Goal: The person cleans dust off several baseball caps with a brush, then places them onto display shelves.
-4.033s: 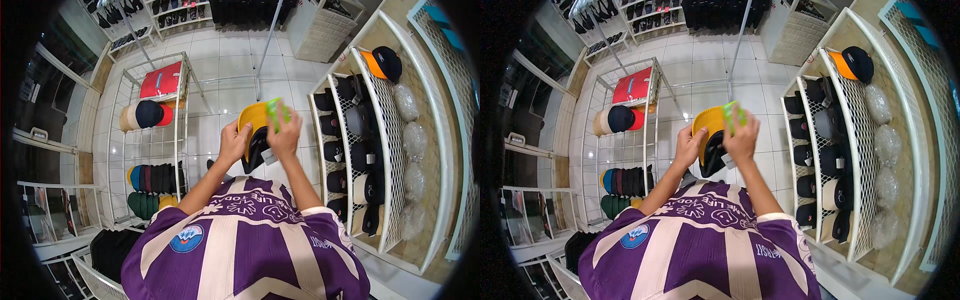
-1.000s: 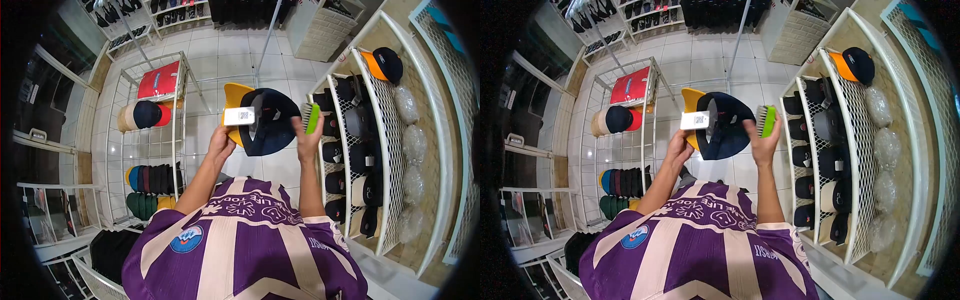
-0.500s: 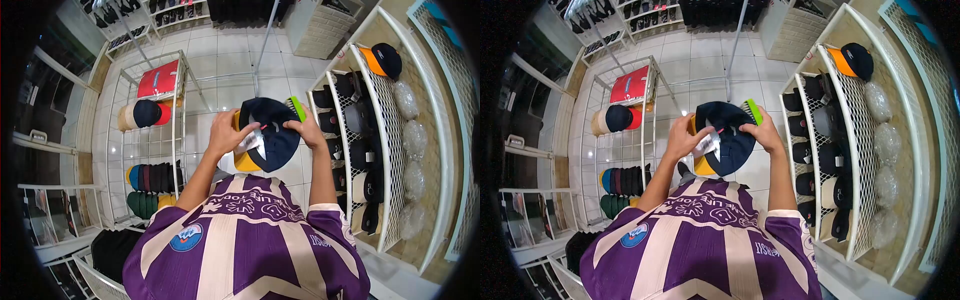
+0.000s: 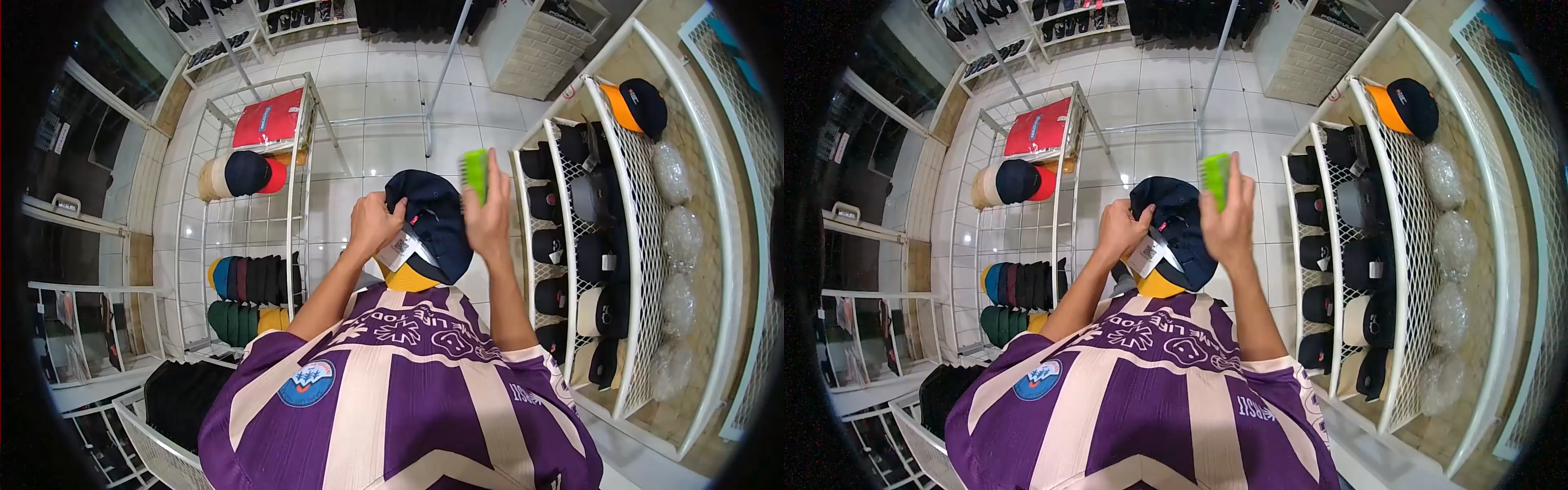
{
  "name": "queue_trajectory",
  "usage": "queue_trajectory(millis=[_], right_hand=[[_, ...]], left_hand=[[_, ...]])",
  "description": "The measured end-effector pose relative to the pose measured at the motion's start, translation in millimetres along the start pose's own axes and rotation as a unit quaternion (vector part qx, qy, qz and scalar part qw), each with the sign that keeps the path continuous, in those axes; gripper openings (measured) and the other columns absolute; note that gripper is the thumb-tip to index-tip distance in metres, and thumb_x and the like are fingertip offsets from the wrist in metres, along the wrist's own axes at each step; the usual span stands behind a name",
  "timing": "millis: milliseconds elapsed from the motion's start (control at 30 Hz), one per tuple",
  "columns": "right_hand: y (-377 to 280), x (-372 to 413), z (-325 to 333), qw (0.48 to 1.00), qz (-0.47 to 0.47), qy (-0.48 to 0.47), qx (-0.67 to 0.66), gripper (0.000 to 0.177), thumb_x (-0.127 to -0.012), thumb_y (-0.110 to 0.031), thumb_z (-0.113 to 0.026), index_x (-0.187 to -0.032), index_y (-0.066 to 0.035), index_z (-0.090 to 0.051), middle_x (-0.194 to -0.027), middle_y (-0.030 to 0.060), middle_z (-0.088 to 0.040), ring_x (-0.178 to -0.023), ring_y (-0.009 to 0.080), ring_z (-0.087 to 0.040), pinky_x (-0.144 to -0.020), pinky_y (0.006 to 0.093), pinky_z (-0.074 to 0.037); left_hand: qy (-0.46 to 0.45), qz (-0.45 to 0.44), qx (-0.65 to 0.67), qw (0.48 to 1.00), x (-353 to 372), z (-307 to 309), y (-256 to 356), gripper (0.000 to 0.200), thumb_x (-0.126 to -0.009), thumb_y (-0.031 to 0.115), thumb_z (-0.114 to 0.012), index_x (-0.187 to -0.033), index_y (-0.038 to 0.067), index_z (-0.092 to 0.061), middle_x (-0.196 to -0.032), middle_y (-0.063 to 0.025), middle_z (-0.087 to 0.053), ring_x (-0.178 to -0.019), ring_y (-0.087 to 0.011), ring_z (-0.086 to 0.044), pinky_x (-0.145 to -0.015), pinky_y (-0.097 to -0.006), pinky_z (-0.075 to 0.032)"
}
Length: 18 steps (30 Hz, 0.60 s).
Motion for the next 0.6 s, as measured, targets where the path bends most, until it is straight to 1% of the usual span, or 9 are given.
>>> queue_trajectory(millis=[33, 67, 133, 200, 267, 400, 467, 533, 600], right_hand=[[-10, 3, -7, 0.999, -0.001, -0.015, -0.035, 0.077, -0.088, -0.016, -0.068, -0.154, 0.006, -0.034, -0.114, 0.0267, -0.059, -0.104, 0.0419, -0.057, -0.097, 0.0452, -0.046], [-15, 7, -15, 0.995, 0.077, -0.014, 0.055, 0.081, -0.085, -0.018, -0.073, -0.154, 0.004, -0.035, -0.115, 0.0257, -0.060, -0.104, 0.0415, -0.059, -0.093, 0.0450, -0.048], [-13, 13, -33, 0.991, 0.077, -0.088, 0.067, 0.077, -0.082, -0.022, -0.078, -0.147, 0.001, -0.044, -0.117, 0.0241, -0.061, -0.104, 0.0420, -0.061, -0.090, 0.0469, -0.050], [8, 1, -32, 0.990, -0.035, 0.000, 0.137, 0.060, -0.077, -0.030, -0.084, -0.120, -0.002, -0.052, -0.113, 0.0224, -0.061, -0.101, 0.0438, -0.063, -0.085, 0.0505, -0.052], [22, -6, -28, 0.985, -0.063, 0.042, 0.152, 0.061, -0.075, -0.034, -0.087, -0.114, 0.000, -0.055, -0.107, 0.0228, -0.063, -0.099, 0.0418, -0.063, -0.084, 0.0489, -0.051], [16, 3, -45, 0.998, -0.022, -0.015, 0.053, 0.064, -0.071, -0.038, -0.090, -0.110, 0.000, -0.057, -0.095, 0.0187, -0.067, -0.081, 0.0373, -0.066, -0.073, 0.0443, -0.053], [34, -7, -37, 0.993, -0.073, 0.018, 0.095, 0.061, -0.072, -0.036, -0.089, -0.109, 0.000, -0.056, -0.101, 0.0218, -0.063, -0.094, 0.0417, -0.063, -0.082, 0.0491, -0.051], [46, -17, -26, 0.982, -0.094, 0.041, 0.161, 0.064, -0.071, -0.040, -0.090, -0.108, 0.001, -0.056, -0.098, 0.0215, -0.065, -0.091, 0.0403, -0.065, -0.080, 0.0488, -0.052], [35, -13, -26, 0.990, -0.087, 0.028, 0.107, 0.065, -0.070, -0.040, -0.091, -0.106, 0.001, -0.056, -0.096, 0.0209, -0.066, -0.089, 0.0400, -0.066, -0.079, 0.0482, -0.052]], left_hand=[[-0.001, -0.003, 0.000, 1.000, 1, 4, 6, 0.040, -0.085, 0.032, -0.073, -0.073, -0.005, -0.066, -0.067, -0.0255, -0.066, -0.068, -0.0459, -0.067, -0.063, -0.0497, -0.053], [-0.015, -0.015, 0.012, 1.000, 4, 7, 16, 0.036, -0.084, 0.030, -0.073, -0.077, -0.004, -0.068, -0.068, -0.0260, -0.065, -0.069, -0.0460, -0.067, -0.063, -0.0494, -0.053], [-0.031, -0.028, 0.025, 0.999, 9, 12, 26, 0.032, -0.084, 0.028, -0.072, -0.080, -0.004, -0.069, -0.069, -0.0266, -0.065, -0.069, -0.0461, -0.066, -0.063, -0.0490, -0.052], [0.003, -0.045, 0.115, 0.992, 11, 20, 30, 0.026, -0.084, 0.025, -0.070, -0.088, -0.001, -0.073, -0.071, -0.0270, -0.065, -0.070, -0.0459, -0.067, -0.064, -0.0484, -0.052], [0.018, -0.016, 0.126, 0.992, 14, 13, 23, 0.024, -0.084, 0.023, -0.069, -0.093, 0.002, -0.074, -0.074, -0.0251, -0.067, -0.071, -0.0443, -0.067, -0.064, -0.0477, -0.053], [0.027, -0.032, 0.100, 0.994, 22, 10, 26, 0.021, -0.085, 0.019, -0.067, -0.095, 0.001, -0.074, -0.076, -0.0221, -0.070, -0.071, -0.0402, -0.070, -0.066, -0.0449, -0.054], [0.039, -0.050, 0.136, 0.989, 21, 17, 26, 0.022, -0.085, 0.018, -0.067, -0.098, 0.002, -0.074, -0.075, -0.0218, -0.070, -0.070, -0.0395, -0.070, -0.065, -0.0434, -0.054], [0.049, -0.062, 0.144, 0.986, 20, 20, 26, 0.021, -0.084, 0.016, -0.067, -0.099, 0.003, -0.074, -0.075, -0.0219, -0.070, -0.069, -0.0393, -0.070, -0.063, -0.0425, -0.054], [0.043, -0.033, 0.123, 0.991, 21, 19, 26, 0.023, -0.083, 0.013, -0.067, -0.103, 0.003, -0.074, -0.075, -0.0222, -0.069, -0.067, -0.0390, -0.070, -0.061, -0.0408, -0.053]])
Point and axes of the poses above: each hand's wrist, its own x-axis away from the middle knuckle, its own z-axis out of the back of the hand, y = z × x, the point moved 4 cm from there along -x, towards the middle knuckle
